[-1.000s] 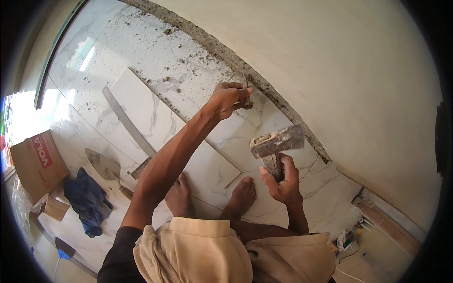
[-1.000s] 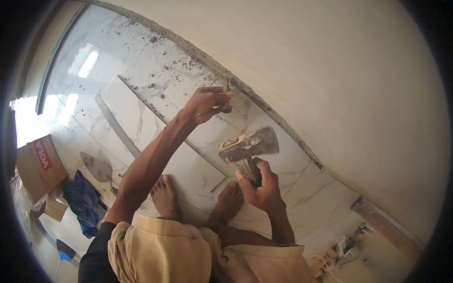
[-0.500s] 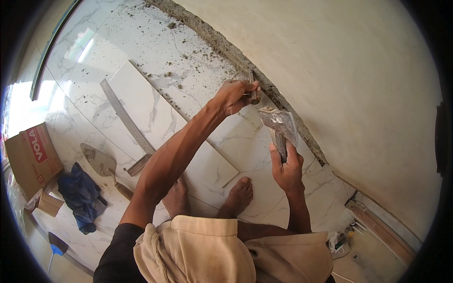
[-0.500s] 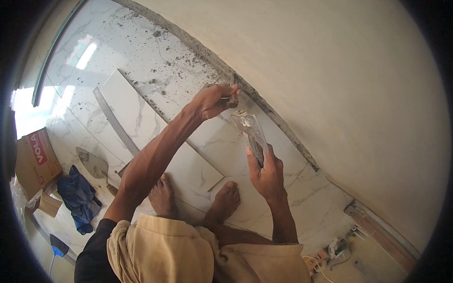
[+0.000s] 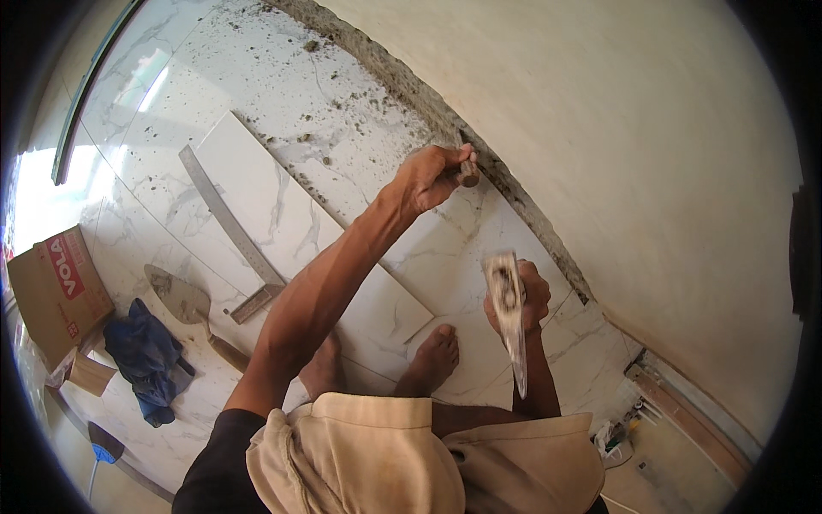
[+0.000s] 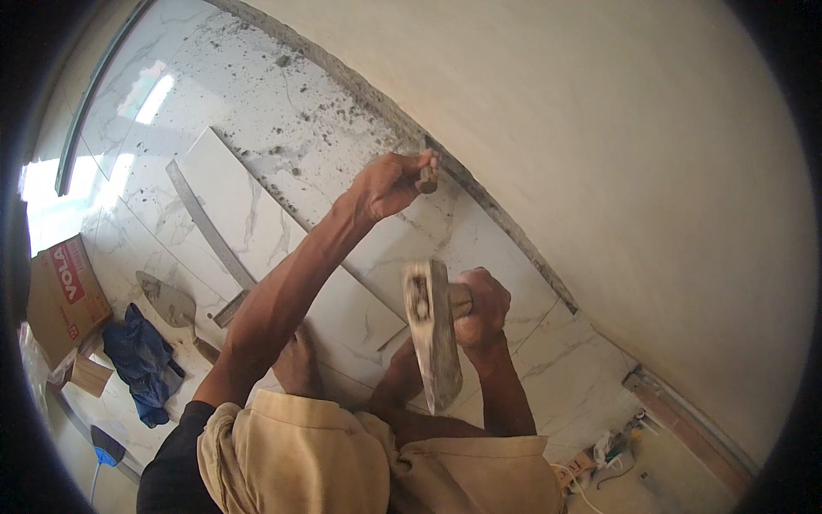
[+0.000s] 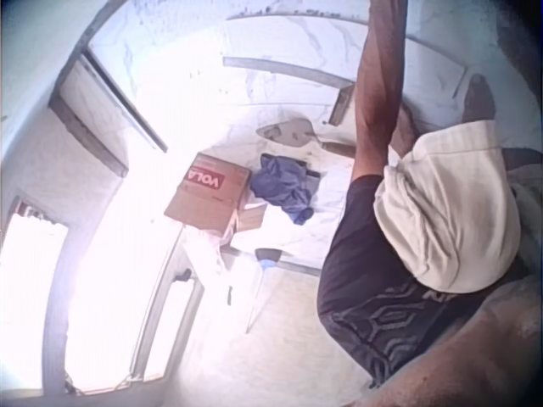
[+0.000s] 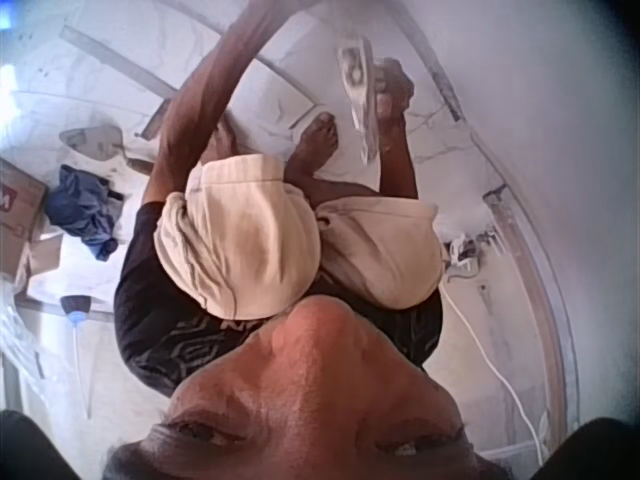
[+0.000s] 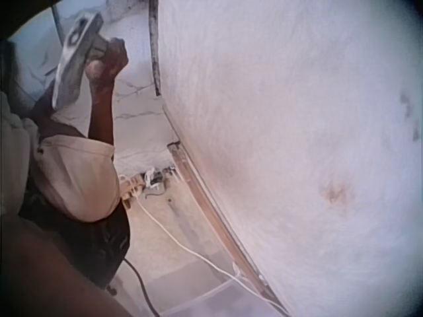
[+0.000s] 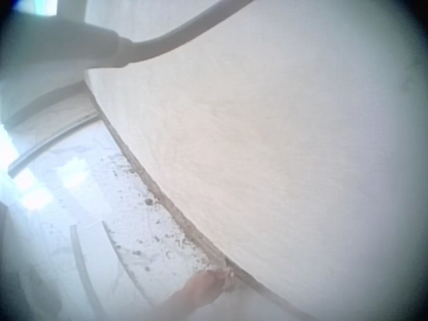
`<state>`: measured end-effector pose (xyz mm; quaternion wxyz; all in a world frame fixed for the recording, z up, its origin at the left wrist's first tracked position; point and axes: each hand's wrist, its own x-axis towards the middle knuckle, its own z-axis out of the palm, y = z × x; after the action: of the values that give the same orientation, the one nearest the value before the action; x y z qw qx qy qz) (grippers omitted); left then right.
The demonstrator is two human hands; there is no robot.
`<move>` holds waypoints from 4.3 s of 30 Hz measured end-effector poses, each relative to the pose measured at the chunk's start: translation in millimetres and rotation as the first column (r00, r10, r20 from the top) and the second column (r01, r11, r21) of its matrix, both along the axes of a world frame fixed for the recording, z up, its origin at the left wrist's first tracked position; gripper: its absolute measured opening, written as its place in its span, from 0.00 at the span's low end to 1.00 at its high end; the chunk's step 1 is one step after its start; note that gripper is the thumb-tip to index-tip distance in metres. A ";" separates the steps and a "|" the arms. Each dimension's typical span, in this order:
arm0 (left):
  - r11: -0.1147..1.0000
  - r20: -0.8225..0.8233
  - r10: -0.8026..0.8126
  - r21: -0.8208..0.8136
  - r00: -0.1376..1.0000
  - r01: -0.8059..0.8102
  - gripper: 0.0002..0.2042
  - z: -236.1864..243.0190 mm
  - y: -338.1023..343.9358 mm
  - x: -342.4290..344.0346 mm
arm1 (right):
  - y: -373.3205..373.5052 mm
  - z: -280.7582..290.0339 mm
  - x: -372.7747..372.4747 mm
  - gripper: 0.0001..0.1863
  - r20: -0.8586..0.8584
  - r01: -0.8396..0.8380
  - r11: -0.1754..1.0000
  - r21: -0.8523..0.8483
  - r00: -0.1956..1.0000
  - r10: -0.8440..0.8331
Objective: The person is installing white marble-patterned tiles on a floor. They use a hammer to tap the tiles into place and a chisel to remove excess cement from the edges.
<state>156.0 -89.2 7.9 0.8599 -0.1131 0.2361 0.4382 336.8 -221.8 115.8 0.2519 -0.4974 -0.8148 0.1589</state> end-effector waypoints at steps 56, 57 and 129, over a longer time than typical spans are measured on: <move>0.999 -0.098 0.045 0.010 0.994 -0.044 0.12 27.2 -19.1 5.5 | -2.7 -0.8 -0.9 0.10 0.065 0.229 0.911 -0.342 0.973 -0.220; 0.999 -0.087 0.046 0.000 0.995 -0.046 0.12 25.4 -17.3 6.1 | -1.8 -3.6 -1.1 0.09 0.054 0.212 0.931 -0.297 0.977 -0.205; 0.993 -0.072 0.115 0.009 0.991 -0.114 0.06 10.1 -8.2 23.4 | 16.2 -35.4 16.3 0.11 0.297 0.279 0.949 -0.151 0.928 -0.225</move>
<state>179.4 -97.4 18.0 0.8244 -0.1085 0.2593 0.4913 353.1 -205.6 80.4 0.1055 -0.6373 -0.7520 0.1312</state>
